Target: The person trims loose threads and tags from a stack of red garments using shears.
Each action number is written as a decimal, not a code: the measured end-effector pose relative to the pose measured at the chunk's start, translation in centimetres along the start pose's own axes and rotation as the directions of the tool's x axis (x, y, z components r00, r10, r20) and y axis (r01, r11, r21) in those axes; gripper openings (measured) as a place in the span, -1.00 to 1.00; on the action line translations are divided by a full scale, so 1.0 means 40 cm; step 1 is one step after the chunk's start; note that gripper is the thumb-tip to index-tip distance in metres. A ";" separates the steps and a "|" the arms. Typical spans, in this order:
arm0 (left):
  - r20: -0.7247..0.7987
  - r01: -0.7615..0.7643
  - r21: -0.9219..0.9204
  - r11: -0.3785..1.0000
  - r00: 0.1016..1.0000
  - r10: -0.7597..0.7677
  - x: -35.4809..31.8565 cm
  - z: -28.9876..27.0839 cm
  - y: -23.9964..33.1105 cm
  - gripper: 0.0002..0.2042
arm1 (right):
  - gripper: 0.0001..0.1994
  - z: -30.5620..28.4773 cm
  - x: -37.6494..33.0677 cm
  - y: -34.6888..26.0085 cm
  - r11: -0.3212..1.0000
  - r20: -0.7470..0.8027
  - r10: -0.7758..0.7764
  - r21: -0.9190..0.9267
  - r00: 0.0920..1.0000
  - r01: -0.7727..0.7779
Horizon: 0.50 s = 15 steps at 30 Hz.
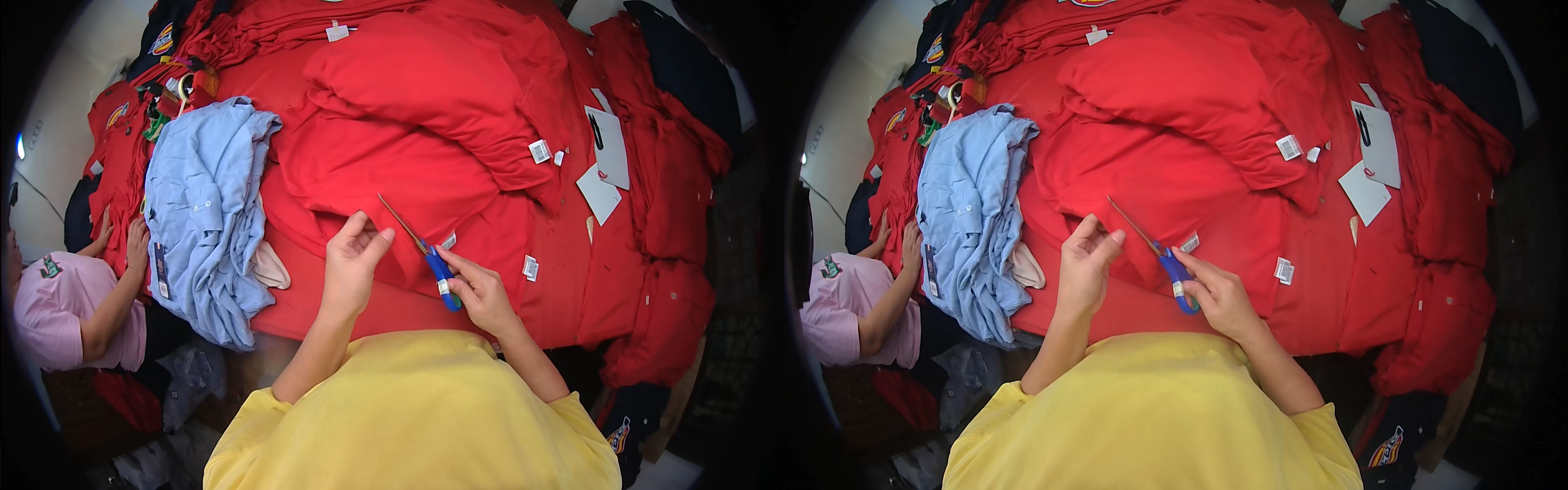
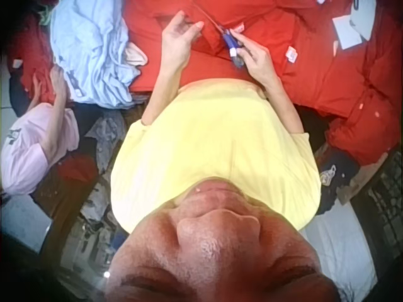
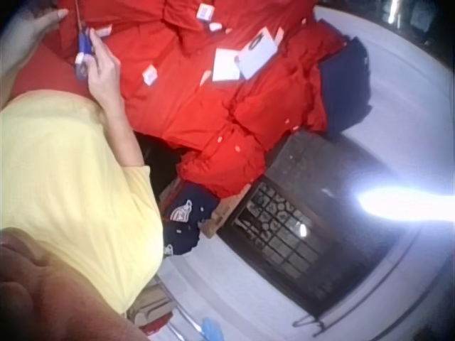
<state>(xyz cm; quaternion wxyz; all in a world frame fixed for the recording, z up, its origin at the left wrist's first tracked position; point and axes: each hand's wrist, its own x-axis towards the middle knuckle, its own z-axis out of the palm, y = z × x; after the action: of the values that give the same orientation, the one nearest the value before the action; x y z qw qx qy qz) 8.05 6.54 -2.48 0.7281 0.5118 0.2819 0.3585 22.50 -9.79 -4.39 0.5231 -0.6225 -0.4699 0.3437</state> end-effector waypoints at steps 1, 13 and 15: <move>-0.012 -0.030 -0.003 1.000 0.999 0.030 0.004 -0.011 -0.011 -0.70 | -0.46 0.001 -0.001 -0.005 1.000 0.004 0.001 0.000 1.000 -0.001; 0.048 0.062 0.026 0.998 0.997 -0.063 -0.016 -0.007 0.008 -0.73 | -0.47 0.002 0.010 -0.005 0.994 0.027 0.075 0.073 0.997 -0.076; 0.075 0.080 -0.013 0.997 0.994 -0.079 -0.018 0.000 0.016 -0.68 | -0.47 0.001 0.007 -0.001 0.972 0.020 0.138 0.188 0.990 -0.140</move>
<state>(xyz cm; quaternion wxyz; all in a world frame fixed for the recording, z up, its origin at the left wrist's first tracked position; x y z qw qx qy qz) 7.46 6.10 -1.86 0.7559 0.5073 0.2716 0.3123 22.54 -9.49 -4.35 0.5529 -0.6001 -0.3922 0.4247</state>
